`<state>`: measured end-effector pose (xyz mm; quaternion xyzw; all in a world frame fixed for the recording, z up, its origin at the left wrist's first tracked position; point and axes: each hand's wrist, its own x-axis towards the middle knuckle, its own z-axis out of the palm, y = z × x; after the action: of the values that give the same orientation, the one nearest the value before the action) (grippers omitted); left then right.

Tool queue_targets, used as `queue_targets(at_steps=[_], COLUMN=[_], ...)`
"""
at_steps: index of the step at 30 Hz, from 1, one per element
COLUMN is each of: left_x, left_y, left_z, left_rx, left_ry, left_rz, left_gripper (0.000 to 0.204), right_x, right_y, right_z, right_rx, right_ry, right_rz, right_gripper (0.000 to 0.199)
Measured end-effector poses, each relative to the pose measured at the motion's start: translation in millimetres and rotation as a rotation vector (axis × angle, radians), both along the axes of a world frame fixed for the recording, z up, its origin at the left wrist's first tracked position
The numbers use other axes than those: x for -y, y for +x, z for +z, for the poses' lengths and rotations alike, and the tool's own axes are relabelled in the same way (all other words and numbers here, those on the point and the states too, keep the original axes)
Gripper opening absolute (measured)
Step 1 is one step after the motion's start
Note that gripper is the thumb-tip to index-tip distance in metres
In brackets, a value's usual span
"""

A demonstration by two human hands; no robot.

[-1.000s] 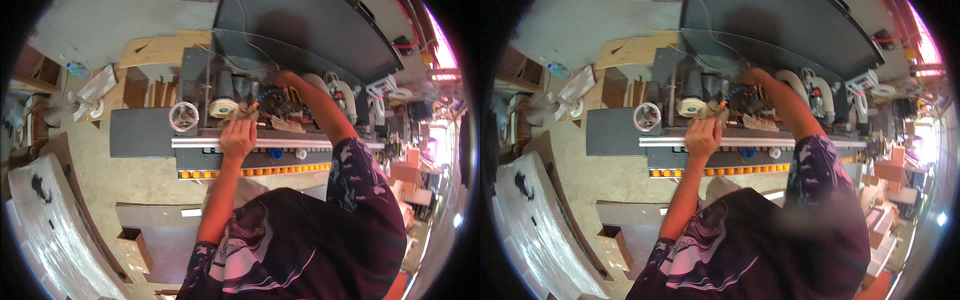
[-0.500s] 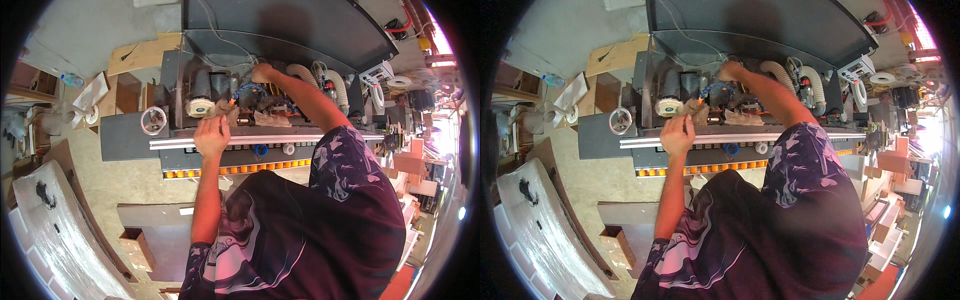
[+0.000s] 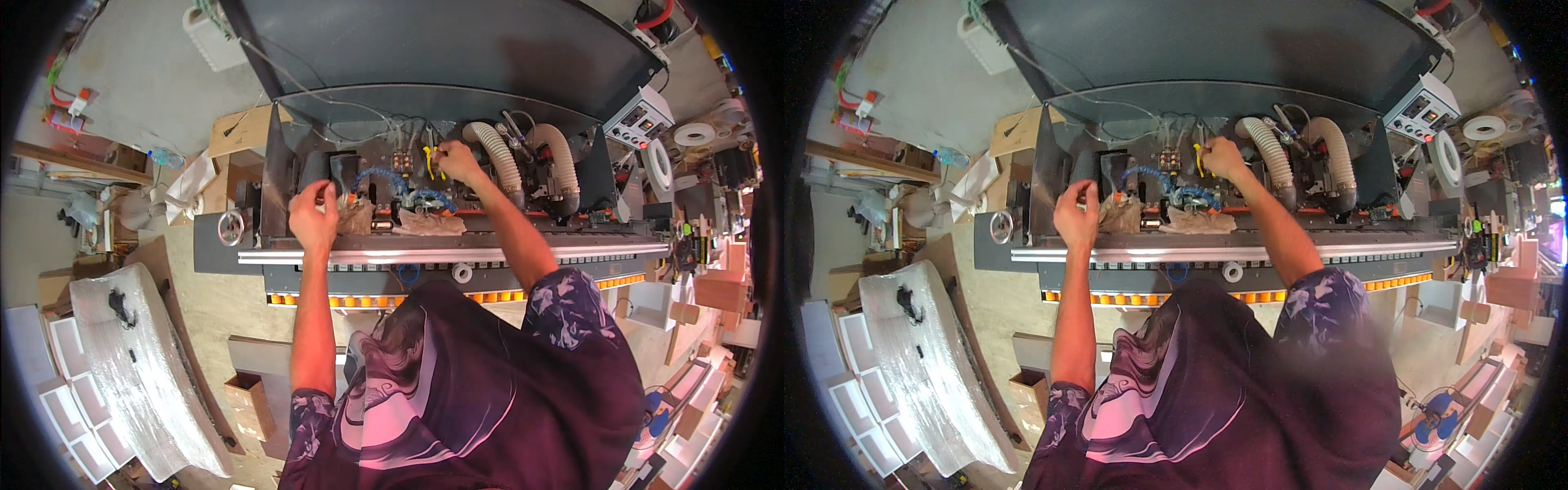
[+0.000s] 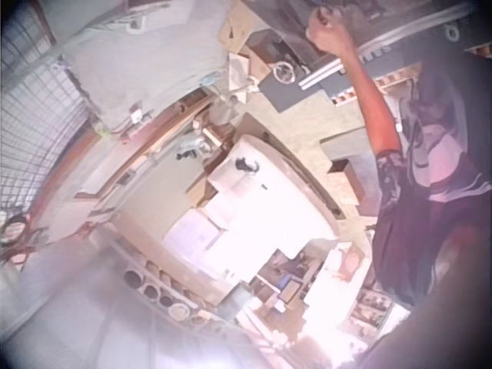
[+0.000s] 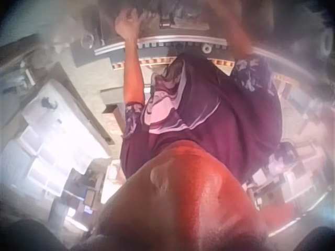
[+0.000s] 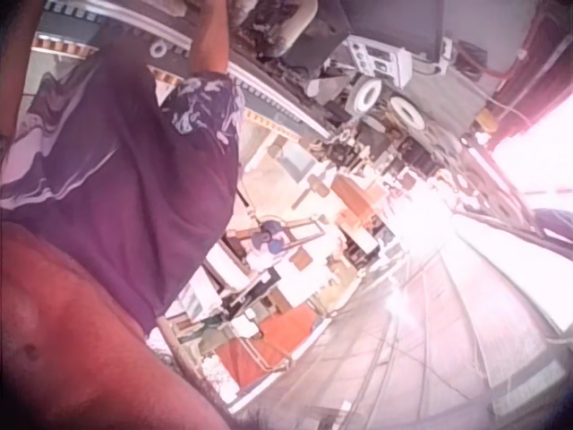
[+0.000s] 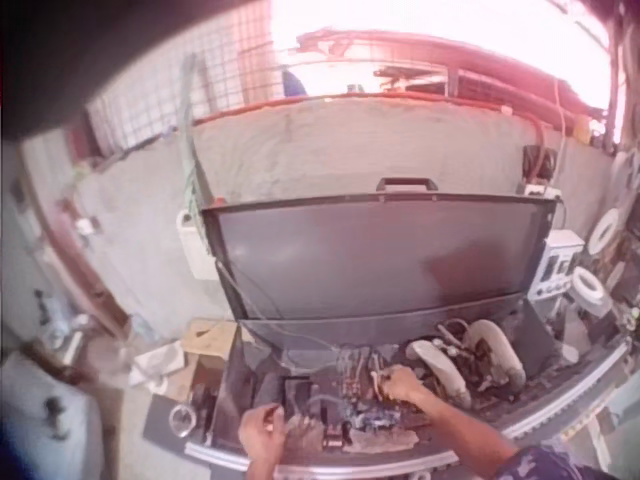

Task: The person assembles a mechanical device on a workbench. They connect a clear tube to a white container, secure it with a red cap, and then use pliers to tighten fittings on a blue braided hose attached to the machine.

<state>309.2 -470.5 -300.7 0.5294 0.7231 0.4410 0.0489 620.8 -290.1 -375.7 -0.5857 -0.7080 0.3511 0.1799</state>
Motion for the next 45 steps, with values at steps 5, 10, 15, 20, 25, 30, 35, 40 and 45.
queue_targets(at_steps=[5,10,15,20,25,30,35,40,45], left_x=[-98.1,-156.6,-181.3,-188.0,-174.9,-171.3,-174.1,-173.0,-170.8], left_y=[55.9,85.0,96.9,113.0,113.8,116.2,116.3,111.8,113.3], left_z=[18.4,-14.0,-21.2,-9.9,-25.2,-26.4,-27.6,-34.4,-35.4], left_rx=[-0.209,-0.536,-0.559,-0.624,-0.859,-0.997,-0.97,-0.962,-0.941], left_ry=[-0.476,-0.869,-1.125,-1.205,-0.985,-0.97,-0.996,-0.974,-0.937], left_rz=[-0.29,-0.344,-0.407,-0.398,-0.501,-0.574,-0.581,-0.56,-0.547], left_gripper=[0.022,0.036,0.044,0.046,0.031,0.028,0.026,0.026,0.028], right_x=[26.2,35.2,25.0,22.4,26.4,27.3,26.4,27.7,28.5], right_y=[10.2,23.3,24.5,14.8,11.5,10.3,11.3,9.6,11.4], right_z=[-21.2,-32.8,-26.4,-21.4,-26.8,-17.5,-18.4,-18.4,-16.5], right_rx=[-0.21,-0.272,-0.287,-0.332,-0.282,-0.326,-0.29,-0.331,-0.321], right_ry=[0.147,0.184,0.193,0.163,0.171,0.142,0.085,0.16,0.131], right_rz=[-0.201,-0.241,-0.274,-0.282,-0.23,-0.271,-0.278,-0.262,-0.264], right_gripper=[0.025,0.023,0.022,0.02,0.021,0.019,0.018,0.016,0.017])
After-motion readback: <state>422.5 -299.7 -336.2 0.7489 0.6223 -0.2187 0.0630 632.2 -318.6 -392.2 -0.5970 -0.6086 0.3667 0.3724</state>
